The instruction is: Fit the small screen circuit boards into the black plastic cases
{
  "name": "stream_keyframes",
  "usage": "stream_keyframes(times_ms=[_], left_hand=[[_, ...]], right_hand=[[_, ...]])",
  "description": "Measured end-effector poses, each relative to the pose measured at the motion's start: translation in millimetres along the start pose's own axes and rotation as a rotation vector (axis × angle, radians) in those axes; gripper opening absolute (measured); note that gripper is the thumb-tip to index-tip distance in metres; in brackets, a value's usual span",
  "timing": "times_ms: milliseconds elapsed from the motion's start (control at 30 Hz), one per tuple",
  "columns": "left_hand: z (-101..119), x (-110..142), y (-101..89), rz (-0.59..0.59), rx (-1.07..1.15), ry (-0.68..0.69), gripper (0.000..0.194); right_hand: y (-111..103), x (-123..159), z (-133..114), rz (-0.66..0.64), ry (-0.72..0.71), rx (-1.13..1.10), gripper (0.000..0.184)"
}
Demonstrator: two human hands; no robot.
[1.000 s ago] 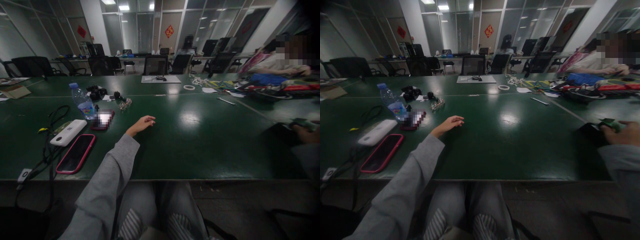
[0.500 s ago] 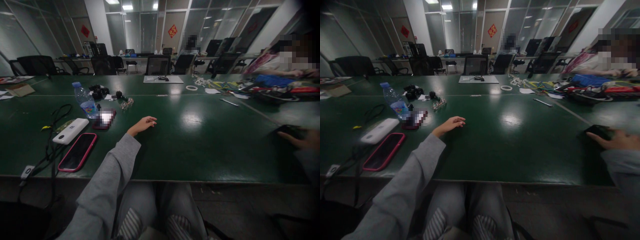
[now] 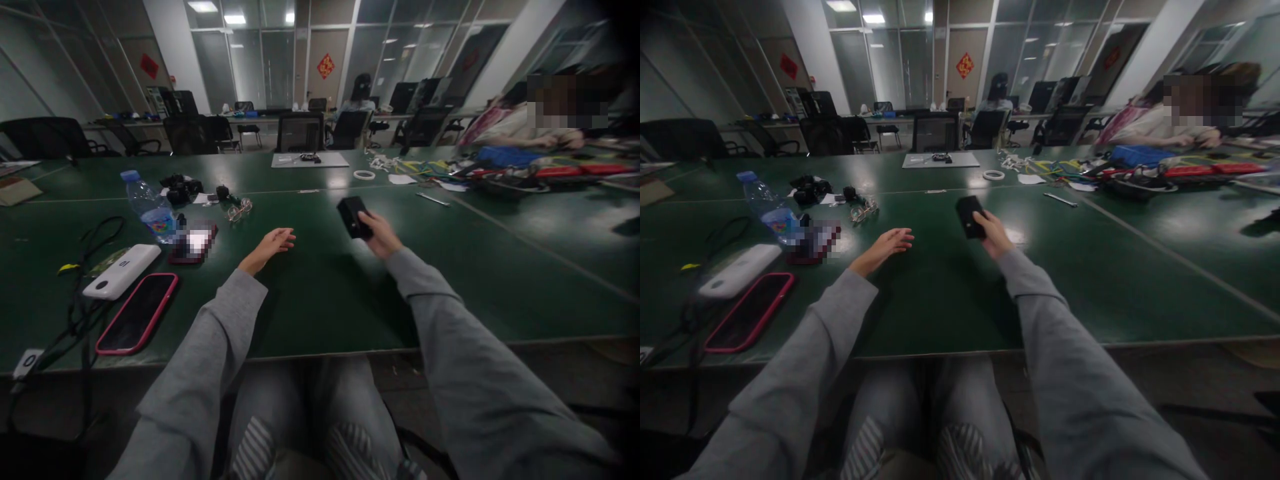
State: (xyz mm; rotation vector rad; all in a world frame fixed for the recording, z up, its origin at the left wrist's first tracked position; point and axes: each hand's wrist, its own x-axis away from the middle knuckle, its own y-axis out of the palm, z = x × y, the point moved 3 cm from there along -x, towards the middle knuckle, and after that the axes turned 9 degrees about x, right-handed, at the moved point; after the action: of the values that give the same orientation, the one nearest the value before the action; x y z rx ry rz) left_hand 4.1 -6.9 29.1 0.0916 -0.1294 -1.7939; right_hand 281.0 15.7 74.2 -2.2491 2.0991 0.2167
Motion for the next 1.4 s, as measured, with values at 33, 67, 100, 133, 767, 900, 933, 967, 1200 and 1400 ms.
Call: stream_keyframes(times_ms=[33,67,100,133,767,900,933,967,1200,1400], left_hand=[[-0.1,0.6,2.1,-0.009,0.066,-0.012,0.048],[0.2,1.3,4.5,-0.029,0.129,-0.022,0.051],[1.0,2.1,6.8,-0.053,0.182,-0.026,0.054],[2.2,2.8,8.6,-0.072,0.22,-0.021,0.056],[-11.2,-5.0,0.4,-0.054,0.22,0.068,0.038],[-10.8,-6.7,-5.1,0.003,0.123,0.081,0.038],[-9.7,-6.3,-6.8,0.012,0.1,0.083,0.039],[-8.2,-5.6,-8.6,0.019,0.076,0.085,0.04],[3.1,2.0,-19.0,-0.005,-0.139,0.069,0.044],[-0.7,-0.3,-21.0,-0.051,-0.161,0.052,0.047]], right_hand=[[29.0,-1.5,8.6,-0.037,0.058,-0.096,0.028],[55.7,-1.1,16.6,-0.083,0.13,-0.211,0.026],[79.0,1.0,23.3,-0.132,0.206,-0.334,0.024],[98.1,4.4,28.4,-0.177,0.277,-0.445,0.022],[128.2,31.3,46.0,-0.309,0.429,-0.741,0.013],[129.9,25.9,50.2,-0.326,0.381,-0.612,0.019],[130.4,23.1,52.2,-0.335,0.37,-0.554,0.023],[130.4,19.9,54.3,-0.336,0.35,-0.489,0.026],[117.1,4.9,59.2,-0.338,0.147,-0.213,0.049],[111.0,4.8,60.3,-0.38,0.14,-0.19,0.054]])
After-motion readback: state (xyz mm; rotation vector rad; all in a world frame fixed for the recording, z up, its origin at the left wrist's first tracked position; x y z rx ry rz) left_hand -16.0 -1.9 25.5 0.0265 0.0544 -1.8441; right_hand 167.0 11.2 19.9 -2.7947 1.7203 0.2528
